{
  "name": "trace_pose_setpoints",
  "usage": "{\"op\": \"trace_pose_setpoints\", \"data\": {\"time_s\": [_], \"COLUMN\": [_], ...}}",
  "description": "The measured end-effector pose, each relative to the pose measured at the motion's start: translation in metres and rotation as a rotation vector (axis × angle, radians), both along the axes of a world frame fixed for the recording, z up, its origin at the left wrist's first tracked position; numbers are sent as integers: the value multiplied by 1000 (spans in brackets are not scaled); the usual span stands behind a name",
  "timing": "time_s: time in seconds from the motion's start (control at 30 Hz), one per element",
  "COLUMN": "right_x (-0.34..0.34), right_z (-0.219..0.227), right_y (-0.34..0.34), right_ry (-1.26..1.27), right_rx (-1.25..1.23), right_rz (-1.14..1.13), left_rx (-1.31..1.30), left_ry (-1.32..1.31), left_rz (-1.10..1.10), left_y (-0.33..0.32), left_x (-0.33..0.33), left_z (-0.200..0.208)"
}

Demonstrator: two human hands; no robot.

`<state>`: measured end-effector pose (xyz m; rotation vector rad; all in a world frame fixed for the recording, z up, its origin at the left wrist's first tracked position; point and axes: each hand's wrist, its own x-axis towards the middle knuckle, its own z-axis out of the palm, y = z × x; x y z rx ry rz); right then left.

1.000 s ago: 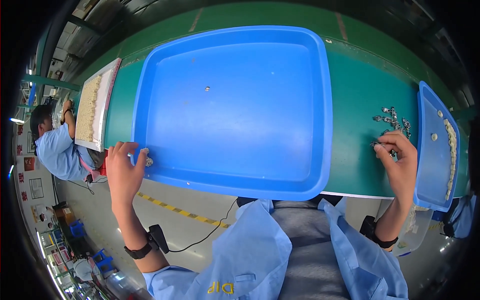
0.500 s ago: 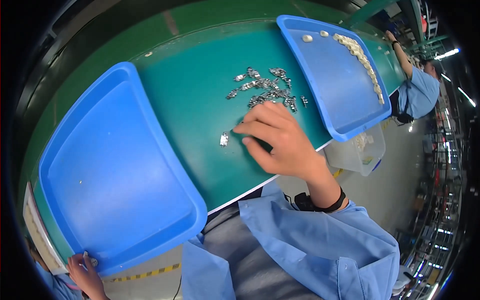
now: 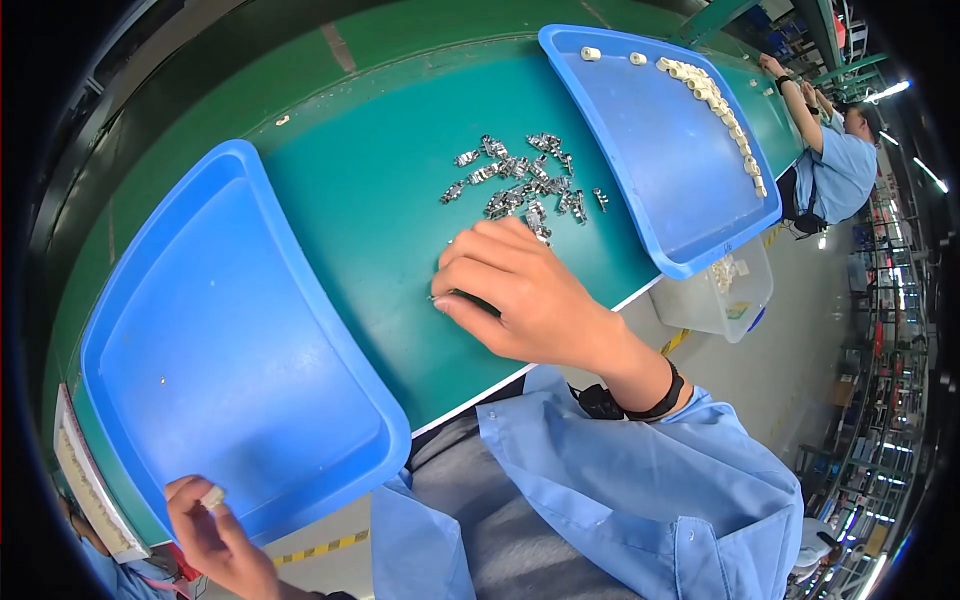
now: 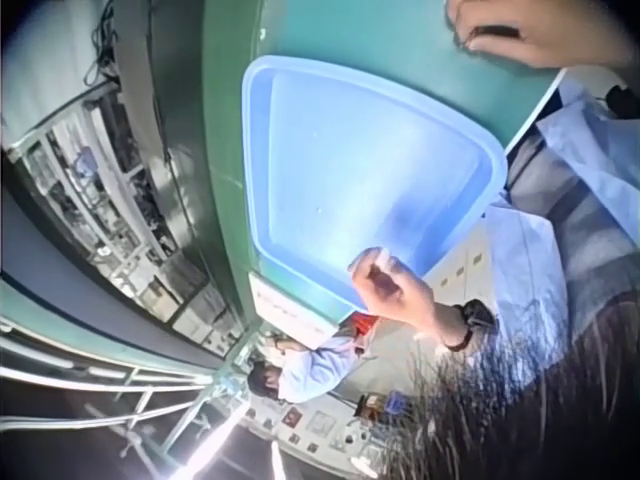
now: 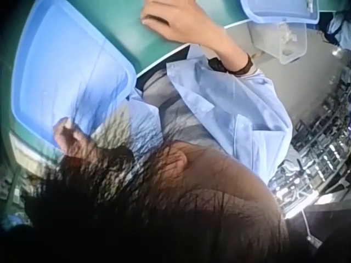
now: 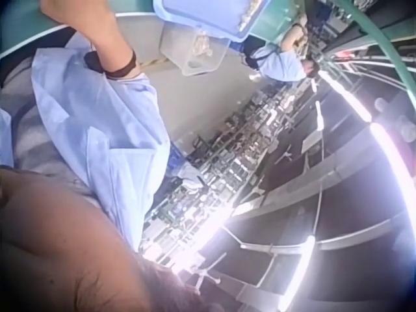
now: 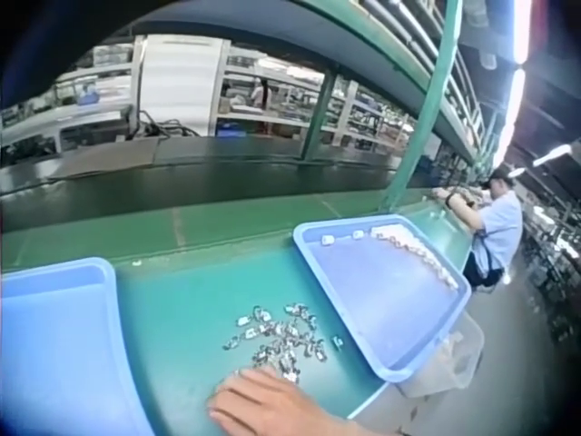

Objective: The person picks up a metal connector and a white plastic component, joins them together, and places the assembled unit into a tray, repeating this process several times.

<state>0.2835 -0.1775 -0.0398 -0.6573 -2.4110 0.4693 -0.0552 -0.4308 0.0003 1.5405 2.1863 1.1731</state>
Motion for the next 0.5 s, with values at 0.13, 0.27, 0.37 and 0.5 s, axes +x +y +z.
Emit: {"op": "trace_pose_setpoints", "data": {"time_s": [0.13, 0.27, 0.37, 0.5], "right_x": [-1, -4, -9, -5], "right_z": [3, 12, 15, 36], "right_y": [-10, -15, -15, -16], "right_ry": [148, 370, 462, 472], "right_rx": [-352, -664, -696, -734], "right_rz": [92, 172, 260, 312], "left_rx": [135, 303, 277, 208], "left_ry": [-232, -401, -494, -438], "left_rz": [-114, -152, -228, -290], "left_y": [51, 77, 81, 87], "left_x": [73, 117, 124, 128], "left_z": [-3, -7, -8, -13]}}
